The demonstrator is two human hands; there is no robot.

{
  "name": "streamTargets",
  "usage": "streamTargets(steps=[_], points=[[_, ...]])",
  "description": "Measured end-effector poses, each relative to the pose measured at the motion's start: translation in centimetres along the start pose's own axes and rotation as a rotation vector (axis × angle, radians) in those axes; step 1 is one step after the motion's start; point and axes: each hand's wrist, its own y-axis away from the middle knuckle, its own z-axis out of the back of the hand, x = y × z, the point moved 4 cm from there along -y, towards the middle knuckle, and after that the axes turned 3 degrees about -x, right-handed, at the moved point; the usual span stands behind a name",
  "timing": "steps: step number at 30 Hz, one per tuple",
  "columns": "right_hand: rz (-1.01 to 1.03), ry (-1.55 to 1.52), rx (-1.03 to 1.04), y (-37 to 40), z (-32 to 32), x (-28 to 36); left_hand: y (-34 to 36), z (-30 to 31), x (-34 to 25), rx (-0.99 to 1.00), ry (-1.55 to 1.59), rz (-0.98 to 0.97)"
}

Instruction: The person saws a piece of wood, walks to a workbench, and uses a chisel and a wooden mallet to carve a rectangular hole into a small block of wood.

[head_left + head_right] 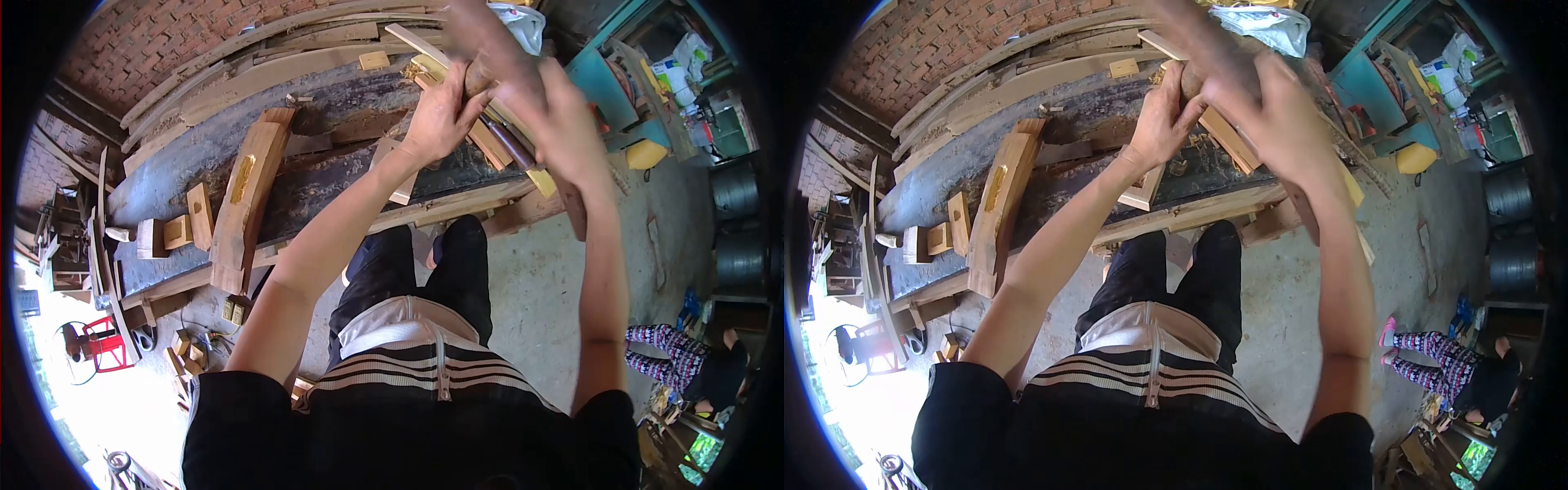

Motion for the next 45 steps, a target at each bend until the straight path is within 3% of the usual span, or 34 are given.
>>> streamTargets(steps=[1, 2, 3, 5, 7, 9, 11, 12, 13, 15, 16, 17, 19, 21, 23, 25, 27, 29, 31, 33, 37, 45], points=[[0.133, 0.183, 0.105, 0.1, -1.0, -1.5, 0.0, -0.2, 0.3, 0.007, -0.019, -0.006], [0.479, 0.344, 0.019, -0.3, -0.4, -2.1, -0.3, -0.1, 0.3, -0.032, -0.011, -0.052], [0.489, 0.344, 0.023, -0.5, 0.1, -0.7, -0.7, 0.0, 0.3, -0.042, -0.011, -0.055], [-0.241, 0.007, 0.217, -0.5, 1.3, 1.7, -0.4, 0.4, 0.2, -0.035, 0.033, -0.003], [-0.157, -0.159, 0.047, -1.3, 2.3, 3.1, -0.1, 0.5, 0.1, 0.006, -0.006, 0.023], [-0.221, -0.073, 0.031, -1.0, 2.0, 3.0, 0.1, 0.5, -0.4, 0.018, -0.024, 0.024], [0.19, 0.413, 0.157, 0.6, -0.9, 0.6, 0.1, 0.1, -0.1, -0.016, 0.025, -0.094], [0.032, 0.429, 0.201, 1.1, -0.7, 0.4, 0.2, 0.1, -0.2, 0.0, 0.03, -0.081], [0.035, 0.434, 0.198, 0.9, -0.2, 0.2, 0.2, 0.0, -0.2, 0.011, 0.036, -0.065], [-0.07, 0.199, 0.154, 0.3, 0.9, -0.1, 0.4, 0.2, -0.1, 0.027, -0.004, -0.031], [-0.276, -0.029, 0.17, 0.2, 1.4, 1.8, 0.5, 0.3, -0.3, 0.026, -0.011, -0.024], [-0.242, -0.111, 0.062, 0.1, 1.9, 2.2, 0.5, 0.4, -0.5, 0.026, -0.018, -0.022], [-0.259, -0.058, 0.036, 0.4, 1.9, 1.8, 0.9, 0.4, 0.0, 0.034, -0.022, -0.021], [0.295, 0.308, 0.113, 1.5, -0.7, 0.8, 0.9, 0.4, 0.1, 0.011, 0.035, -0.08], [0.18, 0.212, 0.092, 2.3, -0.4, 0.6, 0.6, 0.4, -0.2, 0.033, 0.017, -0.052], [-0.185, 0.016, 0.161, 2.9, -0.4, -0.3, 0.7, 0.9, -0.4, -0.001, 0.005, -0.019], [-0.255, -0.132, 0.119, 4.2, -1.0, -1.3, 1.1, 2.3, -0.3, -0.038, -0.1, 0.008], [-0.619, -0.282, 0.127, 6.4, -1.6, -4.0, 1.3, 4.0, 0.0, -0.141, -0.026, 0.115], [-0.669, -0.198, 0.195, 8.7, -3.0, -5.6, 1.4, 5.5, 0.7, -0.209, 0.067, 0.215], [-0.603, -0.102, 0.269, 11.4, -5.1, -6.9, 1.5, 6.8, 1.4, -0.333, -0.004, 0.186], [-0.759, -0.111, 0.496, 15.3, -9.3, -7.2, 1.9, 7.4, 2.0, -0.405, 0.066, 0.146], [-0.853, -0.141, 0.502, 17.5, -11.9, -8.4, 0.9, 7.4, 2.8, -0.449, 0.298, 0.184]])
